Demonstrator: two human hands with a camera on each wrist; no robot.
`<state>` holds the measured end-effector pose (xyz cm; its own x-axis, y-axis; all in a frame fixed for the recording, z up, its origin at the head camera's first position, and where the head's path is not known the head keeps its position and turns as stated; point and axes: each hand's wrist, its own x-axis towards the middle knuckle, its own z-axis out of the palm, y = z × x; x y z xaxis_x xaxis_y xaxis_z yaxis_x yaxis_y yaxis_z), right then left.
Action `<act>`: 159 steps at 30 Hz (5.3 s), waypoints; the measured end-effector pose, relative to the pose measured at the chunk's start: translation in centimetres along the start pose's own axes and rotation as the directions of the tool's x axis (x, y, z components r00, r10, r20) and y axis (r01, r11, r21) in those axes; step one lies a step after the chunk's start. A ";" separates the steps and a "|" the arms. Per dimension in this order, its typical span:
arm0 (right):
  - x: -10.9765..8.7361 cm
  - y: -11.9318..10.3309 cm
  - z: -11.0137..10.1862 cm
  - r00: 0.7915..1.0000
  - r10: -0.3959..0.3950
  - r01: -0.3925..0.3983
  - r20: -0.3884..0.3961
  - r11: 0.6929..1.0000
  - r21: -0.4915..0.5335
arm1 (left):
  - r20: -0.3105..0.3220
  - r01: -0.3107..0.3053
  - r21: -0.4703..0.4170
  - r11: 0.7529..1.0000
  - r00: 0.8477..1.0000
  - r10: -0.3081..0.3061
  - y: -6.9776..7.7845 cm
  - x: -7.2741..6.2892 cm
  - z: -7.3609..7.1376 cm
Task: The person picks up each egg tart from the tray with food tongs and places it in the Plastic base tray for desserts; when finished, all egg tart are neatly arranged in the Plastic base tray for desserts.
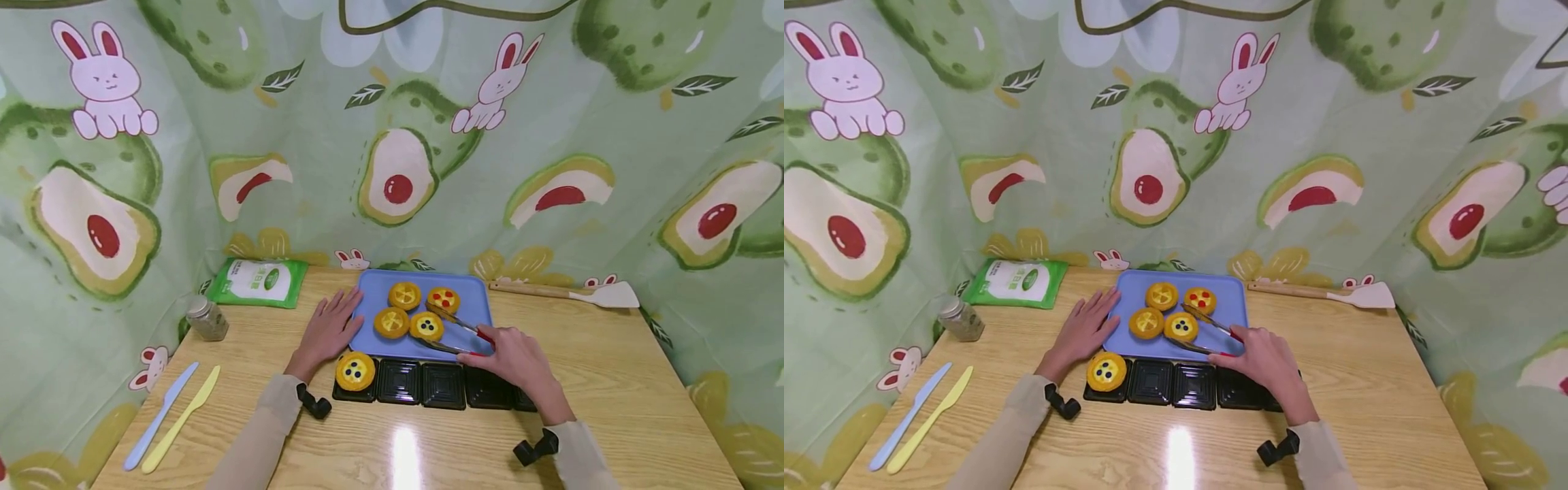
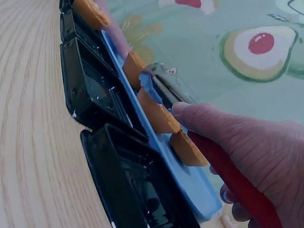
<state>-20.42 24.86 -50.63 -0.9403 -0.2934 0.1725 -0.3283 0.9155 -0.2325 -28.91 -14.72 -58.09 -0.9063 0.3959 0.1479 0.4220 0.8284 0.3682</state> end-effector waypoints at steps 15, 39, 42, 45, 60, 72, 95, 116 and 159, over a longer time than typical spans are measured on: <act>0.1 0.7 0.7 1.000 -0.001 0.000 0.025 1.000 0.014 | -0.004 0.004 -0.018 1.000 1.000 -0.004 0.3 0.0 -0.2; 0.1 0.7 0.9 0.998 0.014 -0.015 0.056 1.000 0.021 | -0.004 0.012 0.008 1.000 1.000 -0.012 -0.1 0.1 0.2; 0.2 0.7 0.9 0.998 0.016 -0.017 0.062 1.000 0.023 | -0.004 0.013 0.013 1.000 1.000 -0.013 -0.1 0.1 0.2; 0.2 0.7 0.8 0.998 0.017 -0.019 0.068 0.999 0.029 | 0.002 0.018 0.013 1.000 1.000 -0.018 -0.1 0.1 0.2; 0.2 0.7 0.6 0.996 0.021 -0.025 0.091 0.999 0.038 | -0.004 0.016 0.011 1.000 1.000 -0.016 -0.3 0.2 0.5; -0.2 0.5 0.7 0.997 -0.003 0.000 0.080 0.999 0.039 | 0.007 0.030 -0.007 1.000 1.000 -0.030 0.0 -0.6 0.4; -0.5 -0.5 -1.6 0.996 -0.085 0.084 0.016 0.995 0.060 | -0.008 0.007 -0.011 1.000 1.000 -0.007 -0.1 -0.2 0.4; -1.9 -2.5 -1.2 0.983 -0.168 0.158 0.076 0.981 0.115 | 0.002 0.005 0.005 1.000 1.000 -0.005 -0.3 0.0 0.1; -2.0 -3.3 -0.6 0.959 -0.238 0.213 0.151 0.963 0.165 | -0.011 -0.002 -0.017 1.000 1.000 0.002 -0.4 0.2 0.5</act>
<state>-17.41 22.54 -49.64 -0.8375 -0.5411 0.0763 -0.5313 0.7738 -0.3448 -29.30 -14.76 -58.72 -0.9056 0.3932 0.1591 0.4237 0.8208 0.3832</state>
